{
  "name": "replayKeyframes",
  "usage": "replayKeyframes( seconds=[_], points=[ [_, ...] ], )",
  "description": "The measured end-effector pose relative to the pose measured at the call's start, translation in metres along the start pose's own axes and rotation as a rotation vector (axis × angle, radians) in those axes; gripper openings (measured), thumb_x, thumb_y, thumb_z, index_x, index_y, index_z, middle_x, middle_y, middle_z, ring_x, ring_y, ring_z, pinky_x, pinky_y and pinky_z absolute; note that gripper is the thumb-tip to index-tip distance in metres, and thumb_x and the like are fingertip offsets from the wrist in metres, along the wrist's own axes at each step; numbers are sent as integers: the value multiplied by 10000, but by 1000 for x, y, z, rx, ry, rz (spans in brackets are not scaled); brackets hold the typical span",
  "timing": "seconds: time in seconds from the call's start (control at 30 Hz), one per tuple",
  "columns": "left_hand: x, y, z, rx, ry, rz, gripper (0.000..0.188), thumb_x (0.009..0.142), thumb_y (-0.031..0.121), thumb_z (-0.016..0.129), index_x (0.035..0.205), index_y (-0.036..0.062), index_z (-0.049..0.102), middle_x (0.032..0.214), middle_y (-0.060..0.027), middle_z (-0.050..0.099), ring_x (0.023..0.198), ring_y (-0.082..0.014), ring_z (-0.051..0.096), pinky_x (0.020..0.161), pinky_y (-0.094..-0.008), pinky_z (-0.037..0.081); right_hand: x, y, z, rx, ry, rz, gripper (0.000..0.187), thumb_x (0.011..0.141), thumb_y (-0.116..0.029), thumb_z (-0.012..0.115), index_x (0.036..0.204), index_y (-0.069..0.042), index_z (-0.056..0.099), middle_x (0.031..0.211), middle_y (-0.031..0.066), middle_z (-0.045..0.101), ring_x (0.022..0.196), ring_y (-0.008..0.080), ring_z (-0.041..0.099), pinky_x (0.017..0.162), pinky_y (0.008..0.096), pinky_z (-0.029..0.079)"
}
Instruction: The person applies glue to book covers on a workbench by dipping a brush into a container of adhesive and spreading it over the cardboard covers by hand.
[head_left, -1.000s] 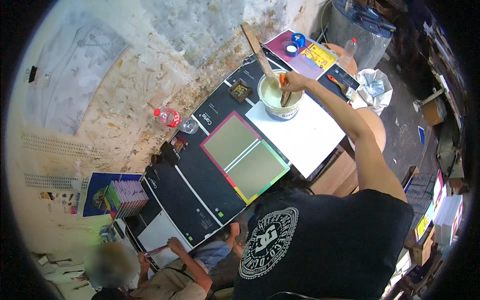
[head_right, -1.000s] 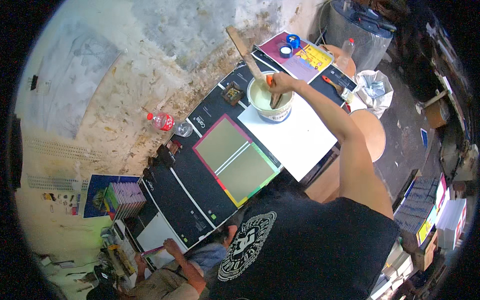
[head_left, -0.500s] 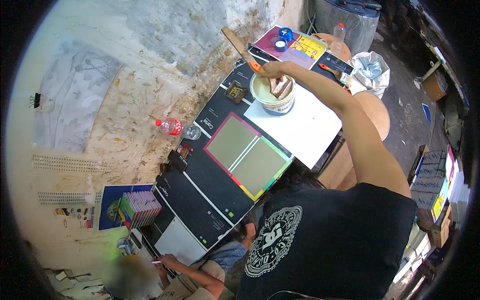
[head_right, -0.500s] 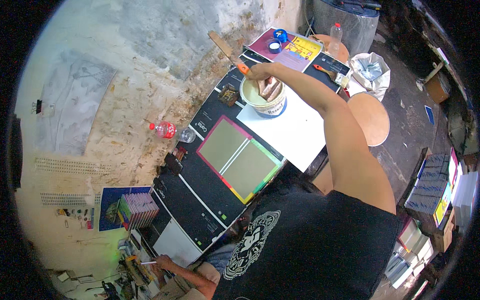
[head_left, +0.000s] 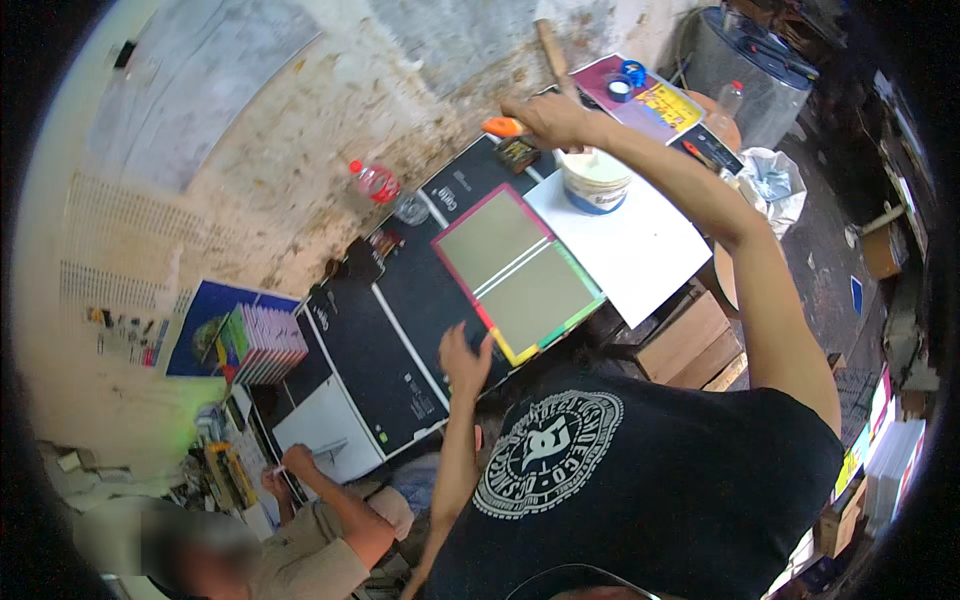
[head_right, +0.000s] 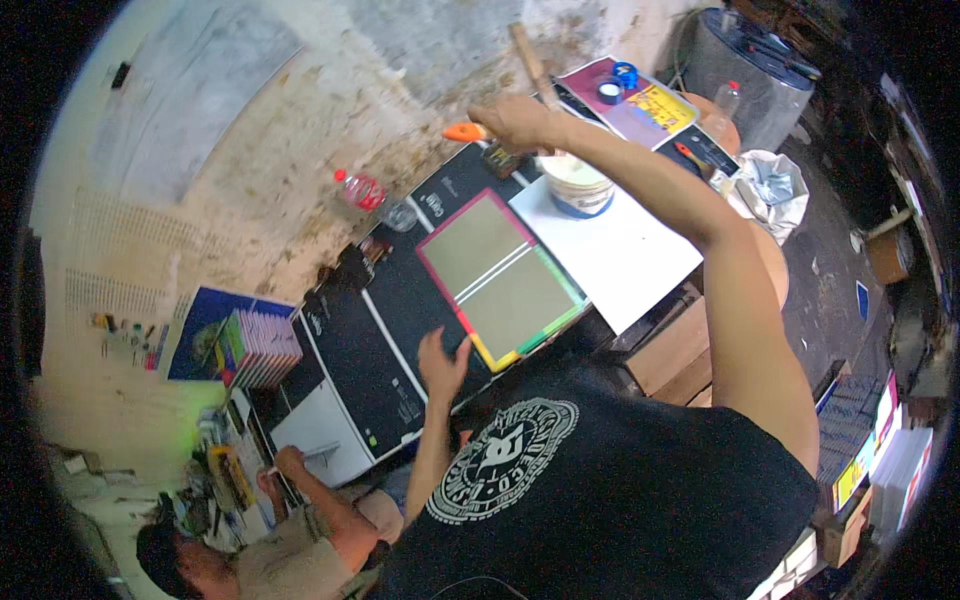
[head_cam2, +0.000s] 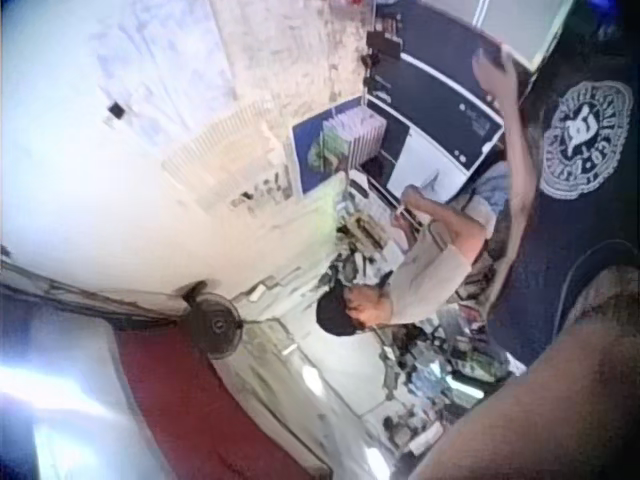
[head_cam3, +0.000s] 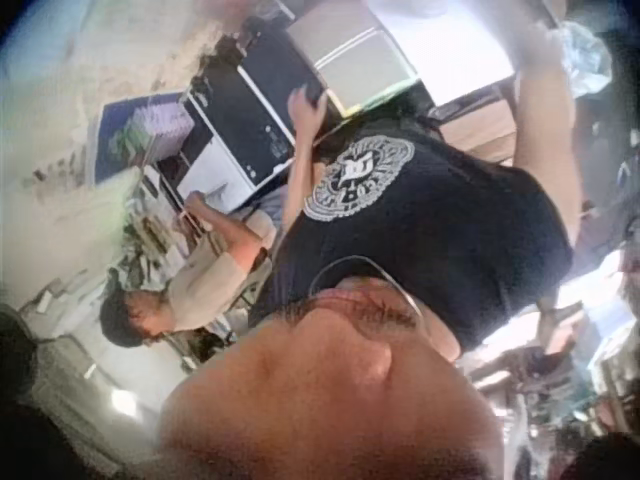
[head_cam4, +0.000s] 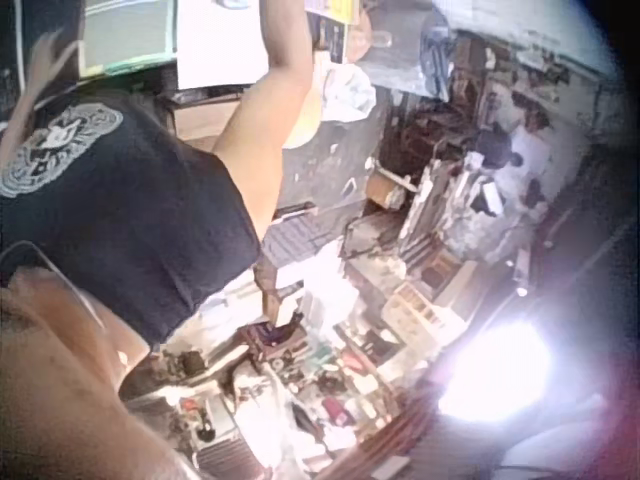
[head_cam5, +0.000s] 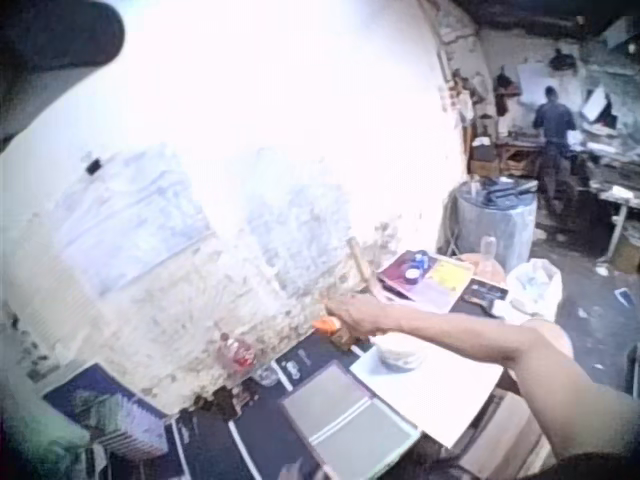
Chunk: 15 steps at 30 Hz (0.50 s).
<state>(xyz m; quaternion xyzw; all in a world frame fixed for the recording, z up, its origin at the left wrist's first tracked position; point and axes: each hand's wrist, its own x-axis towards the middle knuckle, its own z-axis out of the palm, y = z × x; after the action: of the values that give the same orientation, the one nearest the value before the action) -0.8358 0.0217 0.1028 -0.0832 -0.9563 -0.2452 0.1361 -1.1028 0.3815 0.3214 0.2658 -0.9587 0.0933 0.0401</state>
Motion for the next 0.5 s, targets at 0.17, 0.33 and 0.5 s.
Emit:
replayKeyframes(
  seconds=[0.17, 0.33, 0.5],
  points=[
    [53, 37, -11, 250, -575, 30, 1176, 610, 749, 766, 1429, -14, 404, 1458, -222, 401, 1307, -396, 440, 1009, -622, 366, 25, -99, 113, 363, 283, -81, 529, 773, -159, 712, 1263, -110, 518, 975, 221, 661, 931, 426, 658, 756, 504, 532],
    [44, 33, 12, 317, -752, 103, 1283, 506, 728, 833, 1408, -69, 390, 1444, -194, 410, 1302, -358, 439, 1009, -583, 369, 2, -95, 224, 679, -16, 554, 381, 792, -418, 736, 794, -44, 668, 738, 181, 689, 732, 359, 704, 672, 440, 559],
    [43, 14, 19, 225, -717, 36, 1316, 467, 685, 872, 1406, -86, 367, 1431, -198, 399, 1303, -365, 436, 1009, -576, 374, -81, -54, 193, 595, 449, 770, 347, 813, -306, 785, 828, 17, 660, 760, 109, 703, 668, 177, 678, 589, 373, 518]
  ],
)
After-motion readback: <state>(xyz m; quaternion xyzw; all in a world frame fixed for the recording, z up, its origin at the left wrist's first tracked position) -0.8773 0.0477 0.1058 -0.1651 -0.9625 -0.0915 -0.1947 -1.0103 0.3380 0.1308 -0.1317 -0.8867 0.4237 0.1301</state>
